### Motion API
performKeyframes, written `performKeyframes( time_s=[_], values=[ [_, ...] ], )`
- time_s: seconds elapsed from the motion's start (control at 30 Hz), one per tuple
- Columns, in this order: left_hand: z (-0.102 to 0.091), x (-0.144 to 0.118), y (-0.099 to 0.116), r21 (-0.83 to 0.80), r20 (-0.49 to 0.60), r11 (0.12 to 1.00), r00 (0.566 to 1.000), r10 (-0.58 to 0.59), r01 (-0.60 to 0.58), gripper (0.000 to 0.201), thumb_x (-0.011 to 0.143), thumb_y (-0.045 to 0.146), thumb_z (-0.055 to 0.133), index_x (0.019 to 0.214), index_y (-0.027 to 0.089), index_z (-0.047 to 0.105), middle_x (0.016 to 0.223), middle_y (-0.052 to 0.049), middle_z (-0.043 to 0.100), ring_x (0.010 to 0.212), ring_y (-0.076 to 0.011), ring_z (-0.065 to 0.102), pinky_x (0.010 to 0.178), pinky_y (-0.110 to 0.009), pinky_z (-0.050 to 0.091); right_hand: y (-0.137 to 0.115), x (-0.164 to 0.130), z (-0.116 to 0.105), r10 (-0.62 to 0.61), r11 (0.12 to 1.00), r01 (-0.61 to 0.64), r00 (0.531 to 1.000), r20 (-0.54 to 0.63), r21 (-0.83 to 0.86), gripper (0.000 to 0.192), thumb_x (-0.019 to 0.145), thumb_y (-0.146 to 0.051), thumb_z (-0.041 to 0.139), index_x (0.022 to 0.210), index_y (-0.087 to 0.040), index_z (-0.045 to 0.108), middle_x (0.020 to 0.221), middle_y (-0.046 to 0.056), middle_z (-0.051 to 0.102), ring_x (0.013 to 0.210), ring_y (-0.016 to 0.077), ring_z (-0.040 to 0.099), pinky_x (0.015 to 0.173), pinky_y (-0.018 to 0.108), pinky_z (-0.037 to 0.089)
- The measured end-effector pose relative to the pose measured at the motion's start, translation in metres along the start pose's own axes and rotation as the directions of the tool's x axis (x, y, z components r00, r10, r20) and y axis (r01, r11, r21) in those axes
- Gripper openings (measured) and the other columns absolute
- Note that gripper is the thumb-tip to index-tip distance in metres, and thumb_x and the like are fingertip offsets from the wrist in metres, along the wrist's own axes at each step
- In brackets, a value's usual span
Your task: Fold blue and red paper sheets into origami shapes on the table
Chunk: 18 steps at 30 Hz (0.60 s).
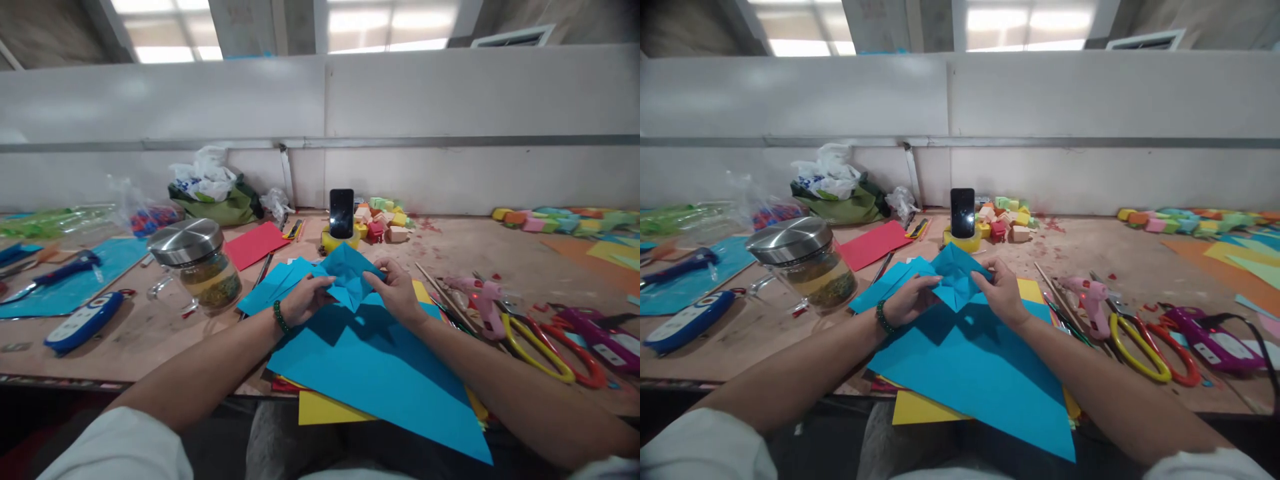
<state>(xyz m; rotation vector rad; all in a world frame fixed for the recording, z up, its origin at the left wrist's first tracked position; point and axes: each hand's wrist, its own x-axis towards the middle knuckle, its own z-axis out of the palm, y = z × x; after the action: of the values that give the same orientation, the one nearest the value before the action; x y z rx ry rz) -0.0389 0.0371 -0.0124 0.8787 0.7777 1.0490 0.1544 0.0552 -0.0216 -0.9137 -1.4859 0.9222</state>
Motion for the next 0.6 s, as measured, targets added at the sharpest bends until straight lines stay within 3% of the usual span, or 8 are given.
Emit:
performKeyframes(
  time_s=[0.07,0.13,0.2,0.27,0.37,0.43,0.5,0.6],
  values=[
    [0.0,0.001,-0.001,0.001,-0.043,1.0,0.999,-0.012,0.012,0.015,0.07,0.025,0.071,0.07,0.014,0.059,0.067,-0.003,0.065,0.064,-0.0165,0.063,0.065,-0.031,0.055,0.005,0.001,-0.002,-0.003,1.0,0.004,1.0,0.01,-0.018,0.037,0.074,-0.052,0.068,0.08,-0.023,0.045,0.059,-0.007,0.048,0.05,0.0112,0.048,0.048,0.025,0.043],
    [0.002,0.002,-0.001,0.025,-0.128,1.0,0.992,-0.008,0.011,0.012,0.071,0.023,0.067,0.069,0.016,0.057,0.065,-0.002,0.063,0.062,-0.0157,0.062,0.062,-0.029,0.054,0.007,0.003,-0.005,-0.131,0.979,0.127,0.991,-0.013,-0.162,0.033,0.077,-0.048,0.067,0.083,-0.023,0.046,0.069,-0.002,0.057,0.062,0.0155,0.057,0.058,0.031,0.05],
    [0.005,0.002,-0.001,0.059,-0.203,0.998,0.979,0.011,0.001,0.011,0.072,0.022,0.065,0.069,0.018,0.055,0.062,0.001,0.061,0.058,-0.0142,0.059,0.057,-0.027,0.052,0.005,0.004,-0.009,-0.361,0.868,0.333,0.933,-0.009,-0.368,0.024,0.081,-0.041,0.066,0.083,-0.024,0.049,0.093,0.007,0.064,0.089,0.0228,0.063,0.078,0.041,0.053],
    [0.007,0.0,-0.001,0.091,-0.215,0.996,0.977,0.015,0.004,0.013,0.071,0.021,0.065,0.068,0.019,0.054,0.057,0.004,0.057,0.052,-0.0126,0.055,0.051,-0.025,0.049,0.0,0.004,-0.012,-0.535,0.693,0.491,0.841,0.08,-0.528,0.018,0.082,-0.037,0.066,0.08,-0.024,0.054,0.116,0.012,0.062,0.112,0.0287,0.057,0.095,0.049,0.047],
    [0.009,-0.004,-0.002,0.177,-0.152,0.984,0.988,0.026,0.001,0.012,0.069,0.022,0.068,0.067,0.017,0.058,0.054,0.005,0.056,0.047,-0.01,0.05,0.046,-0.022,0.041,-0.005,0.003,-0.013,-0.574,0.561,0.574,0.789,0.22,-0.597,0.017,0.08,-0.038,0.069,0.079,-0.023,0.061,0.127,0.014,0.059,0.121,0.0329,0.051,0.101,0.053,0.042],
    [0.008,-0.006,-0.002,0.245,-0.096,0.968,0.993,0.07,-0.045,0.013,0.069,0.025,0.071,0.07,0.016,0.062,0.058,0.004,0.06,0.05,-0.0096,0.052,0.048,-0.022,0.041,-0.007,0.002,-0.012,-0.539,0.601,0.572,0.806,0.245,-0.559,0.013,0.081,-0.034,0.067,0.075,-0.023,0.063,0.126,0.013,0.06,0.119,0.0322,0.052,0.101,0.053,0.042],
    [0.006,-0.005,-0.001,0.279,-0.042,0.955,0.992,0.117,-0.101,0.018,0.068,0.03,0.074,0.073,0.016,0.065,0.064,0.002,0.065,0.056,-0.0116,0.057,0.054,-0.023,0.046,-0.008,0.003,-0.013,-0.483,0.721,0.513,0.854,0.193,-0.465,0.014,0.083,-0.029,0.063,0.071,-0.022,0.062,0.121,0.012,0.063,0.114,0.0293,0.056,0.099,0.05,0.043],
    [0.0,0.0,0.004,0.244,-0.021,0.96,0.989,0.147,-0.138,0.028,0.064,0.036,0.081,0.077,0.015,0.068,0.072,-0.002,0.071,0.066,-0.0169,0.064,0.066,-0.03,0.052,-0.007,0.008,-0.02,-0.286,0.936,0.292,0.957,0.059,-0.195,0.019,0.08,-0.029,0.062,0.064,-0.021,0.057,0.11,0.009,0.068,0.103,0.025,0.062,0.092,0.043,0.047]
  ],
)
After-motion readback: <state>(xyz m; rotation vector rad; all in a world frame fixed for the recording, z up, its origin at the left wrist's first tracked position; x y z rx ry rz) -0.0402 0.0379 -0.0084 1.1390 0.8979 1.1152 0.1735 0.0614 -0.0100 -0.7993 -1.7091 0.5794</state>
